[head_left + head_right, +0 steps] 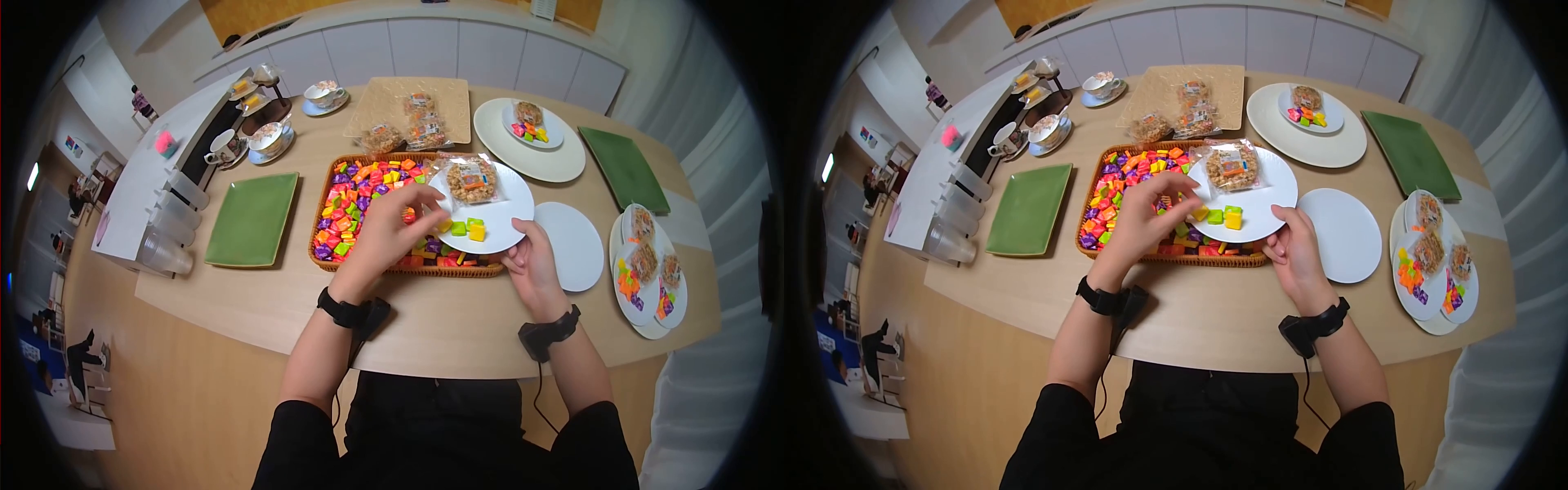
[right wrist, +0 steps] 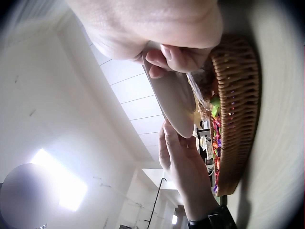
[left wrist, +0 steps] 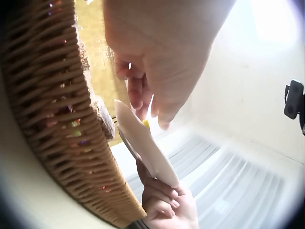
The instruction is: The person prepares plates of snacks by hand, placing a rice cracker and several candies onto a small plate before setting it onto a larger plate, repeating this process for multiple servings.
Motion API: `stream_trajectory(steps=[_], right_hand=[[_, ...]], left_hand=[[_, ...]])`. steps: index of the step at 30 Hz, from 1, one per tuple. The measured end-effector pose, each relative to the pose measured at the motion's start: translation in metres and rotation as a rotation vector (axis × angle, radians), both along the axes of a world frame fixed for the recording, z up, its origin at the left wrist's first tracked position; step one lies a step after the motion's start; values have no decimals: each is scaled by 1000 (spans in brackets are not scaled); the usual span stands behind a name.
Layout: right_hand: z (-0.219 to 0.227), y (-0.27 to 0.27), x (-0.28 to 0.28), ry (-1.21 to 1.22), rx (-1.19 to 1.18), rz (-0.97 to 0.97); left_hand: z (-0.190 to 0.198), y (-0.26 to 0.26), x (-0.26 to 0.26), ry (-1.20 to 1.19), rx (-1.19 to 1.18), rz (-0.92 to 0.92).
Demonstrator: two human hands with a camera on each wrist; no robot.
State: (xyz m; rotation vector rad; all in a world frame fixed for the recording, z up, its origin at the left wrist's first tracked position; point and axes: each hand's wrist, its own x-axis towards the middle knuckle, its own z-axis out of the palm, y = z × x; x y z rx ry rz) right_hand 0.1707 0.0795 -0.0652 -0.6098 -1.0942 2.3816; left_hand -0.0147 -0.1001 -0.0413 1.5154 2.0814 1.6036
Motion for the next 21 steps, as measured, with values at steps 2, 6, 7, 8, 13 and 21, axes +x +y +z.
stream_trajectory(steps=[2, 6, 7, 8, 13, 21], right_hand=[[-2, 0, 0, -2, -8, 3], [-2, 0, 0, 14, -13, 12], [-2, 0, -1, 11, -17, 9], [-4, 1, -1, 9, -19, 14], [-3, 1, -1, 16, -25, 17], [-2, 1, -1, 5, -21, 9]], left_hand=[[-4, -2, -14, 54, 65, 140], [-15, -14, -46, 182, 42, 340], [-22, -16, -54, 281, -6, 372], [-32, -19, -60, 378, -58, 402], [-37, -20, -60, 448, -241, 311], [-31, -20, -48, 468, -321, 229]])
